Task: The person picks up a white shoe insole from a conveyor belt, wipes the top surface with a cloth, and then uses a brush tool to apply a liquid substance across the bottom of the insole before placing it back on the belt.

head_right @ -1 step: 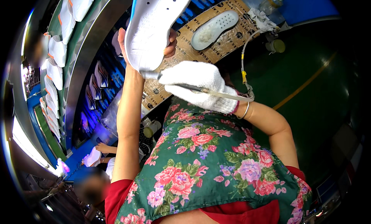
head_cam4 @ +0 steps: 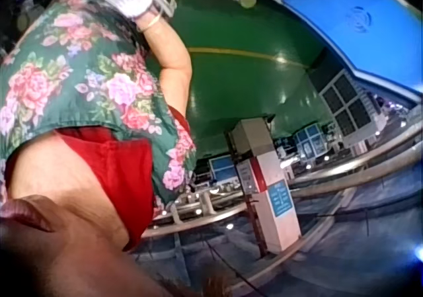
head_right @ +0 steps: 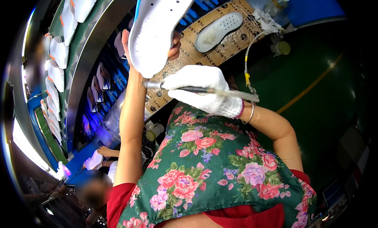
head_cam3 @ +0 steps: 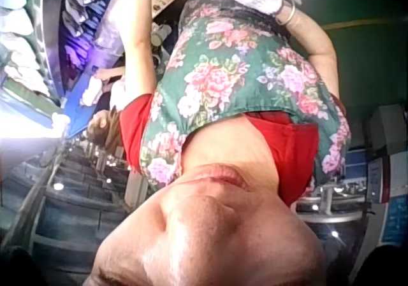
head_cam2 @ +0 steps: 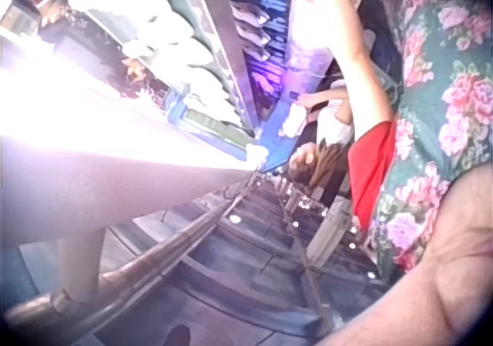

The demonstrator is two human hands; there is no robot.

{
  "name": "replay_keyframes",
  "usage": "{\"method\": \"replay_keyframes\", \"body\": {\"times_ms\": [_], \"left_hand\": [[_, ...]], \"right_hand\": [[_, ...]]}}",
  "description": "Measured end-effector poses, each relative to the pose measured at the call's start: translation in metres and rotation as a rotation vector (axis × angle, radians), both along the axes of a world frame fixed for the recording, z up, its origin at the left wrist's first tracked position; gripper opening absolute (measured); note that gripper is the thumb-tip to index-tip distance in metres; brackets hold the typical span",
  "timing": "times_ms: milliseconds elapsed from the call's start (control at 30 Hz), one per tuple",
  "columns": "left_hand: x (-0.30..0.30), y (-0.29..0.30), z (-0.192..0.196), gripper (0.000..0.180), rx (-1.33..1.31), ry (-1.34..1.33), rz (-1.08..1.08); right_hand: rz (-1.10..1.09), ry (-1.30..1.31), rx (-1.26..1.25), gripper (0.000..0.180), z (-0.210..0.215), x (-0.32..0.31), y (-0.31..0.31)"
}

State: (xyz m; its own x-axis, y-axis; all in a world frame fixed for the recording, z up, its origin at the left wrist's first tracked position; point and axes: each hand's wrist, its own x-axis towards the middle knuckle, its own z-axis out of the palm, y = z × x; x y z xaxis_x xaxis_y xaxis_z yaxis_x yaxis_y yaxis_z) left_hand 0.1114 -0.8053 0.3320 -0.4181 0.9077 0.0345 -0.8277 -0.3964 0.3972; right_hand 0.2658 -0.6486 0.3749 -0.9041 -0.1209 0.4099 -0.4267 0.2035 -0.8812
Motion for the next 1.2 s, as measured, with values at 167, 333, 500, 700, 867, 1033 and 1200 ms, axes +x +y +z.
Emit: {"method": "replay_keyframes", "body": {"times_ms": [167, 333, 500, 700, 867, 1033, 1200], "left_hand": [[0.02, 0.005, -0.001, 0.089, 0.037, -0.398, 0.158], [0.051, 0.013, -0.025, 0.093, -0.144, -0.282, 0.114], [0.035, 0.026, -0.008, 0.111, -0.047, 0.086, 0.084], [-0.089, 0.181, 0.069, 0.102, 0.388, 0.232, -0.158], [-0.177, 0.414, 0.102, 0.083, -0.139, -0.082, 0.095], [-0.061, 0.4, 0.088, 0.075, -0.391, 0.653, 0.012], [-0.116, 0.262, 0.094, 0.074, -0.525, 1.798, 0.692]], "right_hand": [[-0.248, -0.121, -0.201, 0.019, 0.01, -0.016, 0.024], [-0.467, 0.43, 0.505, 0.019, 0.001, -0.046, 0.067], [-0.292, -0.32, -0.663, 0.018, 0.019, 0.01, 0.083], [-0.885, -0.384, -0.977, 0.018, -0.034, 0.081, 0.122], [-1.033, -0.5, -0.992, 0.017, -0.056, 0.092, 0.136], [-0.914, -0.492, -1.081, 0.015, -0.065, 0.077, 0.145], [-0.726, -0.524, -1.218, 0.014, -0.088, 0.04, 0.13]]}}
